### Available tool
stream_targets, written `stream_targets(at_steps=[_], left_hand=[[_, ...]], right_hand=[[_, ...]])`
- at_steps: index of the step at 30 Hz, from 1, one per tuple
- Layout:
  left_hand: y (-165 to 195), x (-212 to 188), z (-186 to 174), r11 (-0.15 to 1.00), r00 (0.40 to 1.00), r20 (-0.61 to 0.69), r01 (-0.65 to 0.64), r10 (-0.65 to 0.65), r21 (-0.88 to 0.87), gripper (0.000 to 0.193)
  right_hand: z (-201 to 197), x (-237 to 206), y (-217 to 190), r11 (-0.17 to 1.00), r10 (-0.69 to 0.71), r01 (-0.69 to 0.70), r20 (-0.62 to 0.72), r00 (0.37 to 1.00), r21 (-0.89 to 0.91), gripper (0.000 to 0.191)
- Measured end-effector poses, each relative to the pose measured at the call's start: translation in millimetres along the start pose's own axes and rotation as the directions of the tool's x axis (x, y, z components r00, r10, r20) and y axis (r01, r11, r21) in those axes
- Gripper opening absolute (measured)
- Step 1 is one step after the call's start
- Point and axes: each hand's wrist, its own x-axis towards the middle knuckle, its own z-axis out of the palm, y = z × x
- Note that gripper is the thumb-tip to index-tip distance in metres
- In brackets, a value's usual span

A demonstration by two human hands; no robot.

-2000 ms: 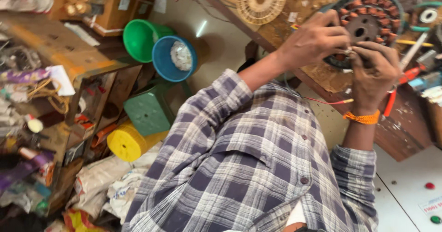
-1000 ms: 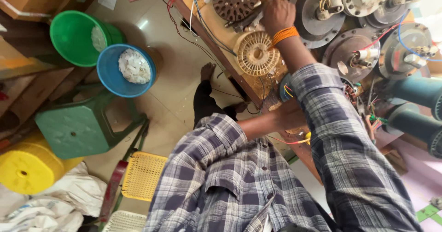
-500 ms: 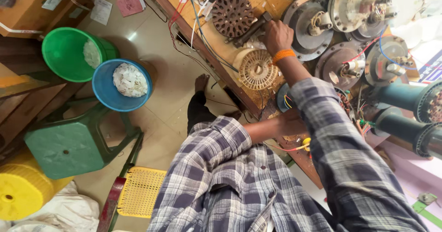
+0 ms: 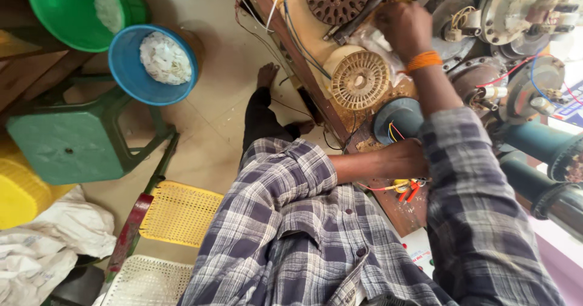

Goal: The person works on a circular electrical component, likely a motor stator, by stripping wire insulation, twisting wires together, and securing connections with electrical tape. They use pliers, scissors, and a screwdriver to manipulate the wires and components on a cluttered workbench.

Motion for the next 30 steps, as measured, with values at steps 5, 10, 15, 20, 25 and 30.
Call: stream_targets(at_steps=[5, 10, 15, 20, 25, 30], left_hand=[[-8.6, -10.6, -14.0, 0.997, 0.947, -0.314, -0.047, 0.064, 0.062, 0.012], [-13.1, -28.8, -21.5, 0.993, 0.921, -0.376, -0.115, 0.105, -0.006, 0.031], [-26.5, -54.6, -39.7, 0.99, 0.95, -0.29, -0.132, 0.114, -0.042, 0.025], [-27.1, -85.5, -80.0, 0.99, 0.958, -0.253, -0.142, 0.135, -0.012, 0.021], [-10.1, -89.0, -120.5, 0.999, 0.964, -0.262, -0.045, 0.041, -0.011, 0.019], [1.1, -91.2, -135.7, 0.999, 0.978, -0.203, 0.046, -0.041, 0.018, 0.016]], right_hand=[[-38.8, -29.3, 32.7, 0.965, 0.035, 0.011, -0.171, 0.985, 0.261, 0.015], [-71.9, -96.1, 53.7, 0.67, 0.477, -0.307, -0.074, 0.876, 0.676, 0.017], [-86.4, -198.2, 63.9, 0.458, 0.65, -0.125, -0.236, 0.723, 0.88, 0.014], [-98.6, -352.0, 48.7, 0.597, 0.735, -0.272, -0.379, 0.563, 0.755, 0.016], [-58.1, -462.3, 44.5, 0.004, 0.926, 0.279, -0.109, 0.361, 0.96, 0.015], [41.1, -506.3, 47.9, -0.143, 0.976, 0.352, 0.073, 0.206, 0.925, 0.012]])
